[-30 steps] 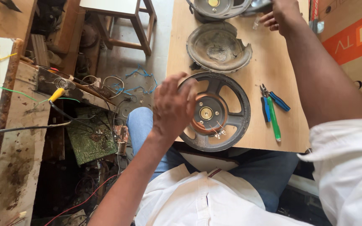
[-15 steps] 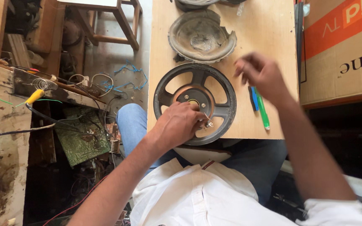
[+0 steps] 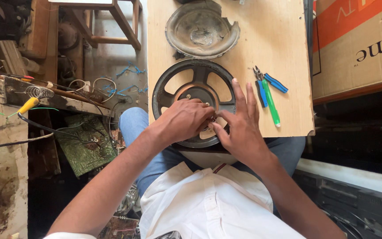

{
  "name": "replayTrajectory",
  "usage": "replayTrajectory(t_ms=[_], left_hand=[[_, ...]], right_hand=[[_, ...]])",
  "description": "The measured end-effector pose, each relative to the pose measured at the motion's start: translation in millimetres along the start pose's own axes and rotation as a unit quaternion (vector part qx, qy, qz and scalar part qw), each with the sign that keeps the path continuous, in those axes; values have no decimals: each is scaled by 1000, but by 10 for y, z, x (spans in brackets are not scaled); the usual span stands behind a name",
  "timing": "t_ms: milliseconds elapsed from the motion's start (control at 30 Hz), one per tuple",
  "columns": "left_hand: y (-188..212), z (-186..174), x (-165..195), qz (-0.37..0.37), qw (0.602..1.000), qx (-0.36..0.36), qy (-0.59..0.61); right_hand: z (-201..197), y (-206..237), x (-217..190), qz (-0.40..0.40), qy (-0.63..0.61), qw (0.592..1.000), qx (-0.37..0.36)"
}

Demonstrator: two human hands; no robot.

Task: The person removes a torn paper surround from a speaker cone using a utility knife and pliers. They then scrape the rim of the speaker frame to clean off old adhesive residue.

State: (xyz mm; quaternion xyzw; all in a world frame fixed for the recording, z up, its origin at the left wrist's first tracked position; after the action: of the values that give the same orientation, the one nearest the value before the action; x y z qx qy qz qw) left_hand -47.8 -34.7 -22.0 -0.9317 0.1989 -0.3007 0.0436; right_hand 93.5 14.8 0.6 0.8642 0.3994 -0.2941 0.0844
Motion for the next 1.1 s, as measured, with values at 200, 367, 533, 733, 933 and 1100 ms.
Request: replayTrajectory(t_ms=[200,367,533,733,933,1100], left_hand=[[-36,-53,55,-1,999,-41,-4],[-48,-39,111,94,993,-49,-51],[-24,22,60,127,983,-108,-79],[-171,-215,155,167,976,-111,-86],[-99,-110,206,83,978,-72,-177],[-15,49,168,69,969,-19,-237]], right_hand=[[85,-11,20,31,-92,994,57],[97,-26,-31,85,-175,976,93],[29,-80,-167,64,-152,980,108],[-232,-241,-280,54,-91,986,126],[-214,-211,-240,27,-127,987,98],[-47,-134,-148,2,-124,990,63]])
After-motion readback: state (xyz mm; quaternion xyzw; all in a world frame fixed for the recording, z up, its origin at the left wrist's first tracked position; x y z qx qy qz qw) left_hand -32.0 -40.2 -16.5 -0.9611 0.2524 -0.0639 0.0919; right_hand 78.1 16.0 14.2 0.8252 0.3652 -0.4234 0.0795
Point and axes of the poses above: each hand's wrist, its own y-axis away from the middle knuckle, its own z-axis out of the palm, x = y × z, the point moved 5 cm from there along -y, towards the middle knuckle, and after that the axes turned 7 degrees about z, right-handed, at the moved point
